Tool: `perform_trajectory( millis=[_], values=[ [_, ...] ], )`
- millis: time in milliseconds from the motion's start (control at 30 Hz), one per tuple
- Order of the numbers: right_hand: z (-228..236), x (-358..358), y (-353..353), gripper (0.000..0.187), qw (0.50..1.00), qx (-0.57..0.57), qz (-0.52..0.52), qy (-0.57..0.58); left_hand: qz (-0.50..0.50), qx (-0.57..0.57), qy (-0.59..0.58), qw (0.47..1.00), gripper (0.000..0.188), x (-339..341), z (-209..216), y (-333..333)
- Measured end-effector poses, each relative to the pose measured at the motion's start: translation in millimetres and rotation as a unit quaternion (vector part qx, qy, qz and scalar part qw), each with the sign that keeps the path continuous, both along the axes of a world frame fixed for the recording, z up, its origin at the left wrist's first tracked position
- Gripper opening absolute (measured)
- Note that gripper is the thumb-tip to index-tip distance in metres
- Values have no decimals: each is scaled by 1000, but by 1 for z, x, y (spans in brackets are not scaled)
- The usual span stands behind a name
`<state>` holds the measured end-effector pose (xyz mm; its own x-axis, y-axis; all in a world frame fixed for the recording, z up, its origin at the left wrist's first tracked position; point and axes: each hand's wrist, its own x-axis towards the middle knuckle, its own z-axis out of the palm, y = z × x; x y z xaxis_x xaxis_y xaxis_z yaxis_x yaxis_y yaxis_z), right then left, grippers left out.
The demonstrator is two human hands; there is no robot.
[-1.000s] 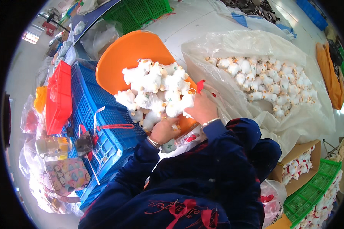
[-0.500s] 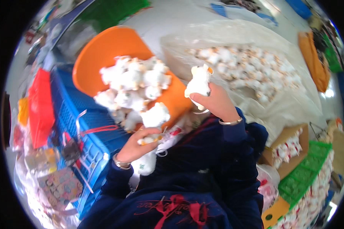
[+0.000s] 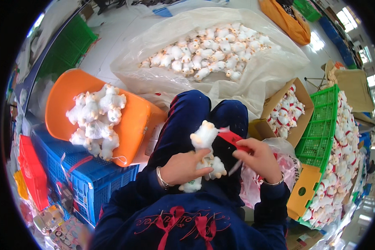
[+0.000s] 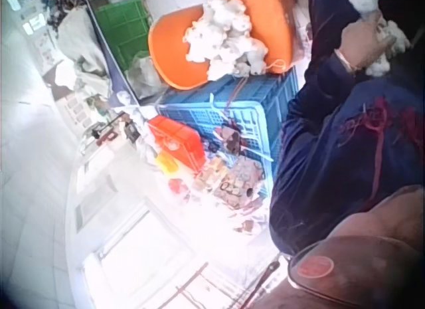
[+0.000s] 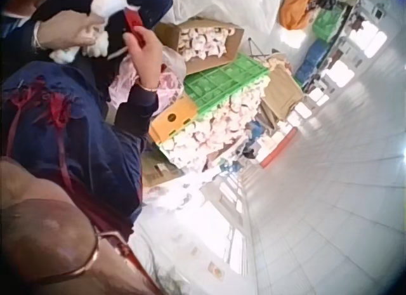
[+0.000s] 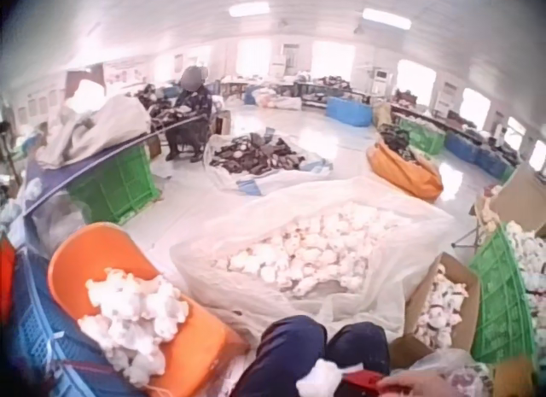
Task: The person sits on the floor and ties red ribbons around the necks of small white plush toys. They pick up each toy, wrap the ribbon, tie a knot, and place the finished toy into a nearby green crate.
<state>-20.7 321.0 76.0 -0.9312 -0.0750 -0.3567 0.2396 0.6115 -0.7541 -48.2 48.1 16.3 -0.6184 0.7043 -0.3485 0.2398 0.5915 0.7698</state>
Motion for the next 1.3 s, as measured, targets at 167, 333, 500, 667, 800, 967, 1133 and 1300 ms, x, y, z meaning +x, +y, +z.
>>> perform_trajectory(
  millis=[167, 333, 500, 667, 800, 967, 1133, 1300],
  values=[
    [-14, 18, 26, 20, 954, -230, -170, 93, -49, -31, 35, 998, 59, -9, -1, 5],
    [-32, 19, 30, 21, 912, -311, -249, 97, 15, -3, 47, 999, 49, -36, 17, -30],
    [-59, 20, 40, 20, 909, -309, -268, 83, 268, -2, 185, 945, 39, -73, 42, -114],
    [-89, 13, 30, 29, 951, -187, -230, 88, 420, -102, 457, 777, 45, -115, 44, -236],
    [-103, 8, 26, 27, 977, -92, -175, 77, 420, -226, 308, 823, 75, -124, -9, -296],
    [-103, 5, 34, 21, 967, -121, -203, 100, 400, -367, 329, 773, 76, -126, -26, -283],
    [-89, 13, 40, 16, 944, -177, -254, 117, 512, -94, 219, 825, 57, -123, 19, -287],
    [-96, 19, 49, 22, 939, -129, -287, 138, 580, 254, 154, 758, 44, -94, 66, -272]
  ],
)
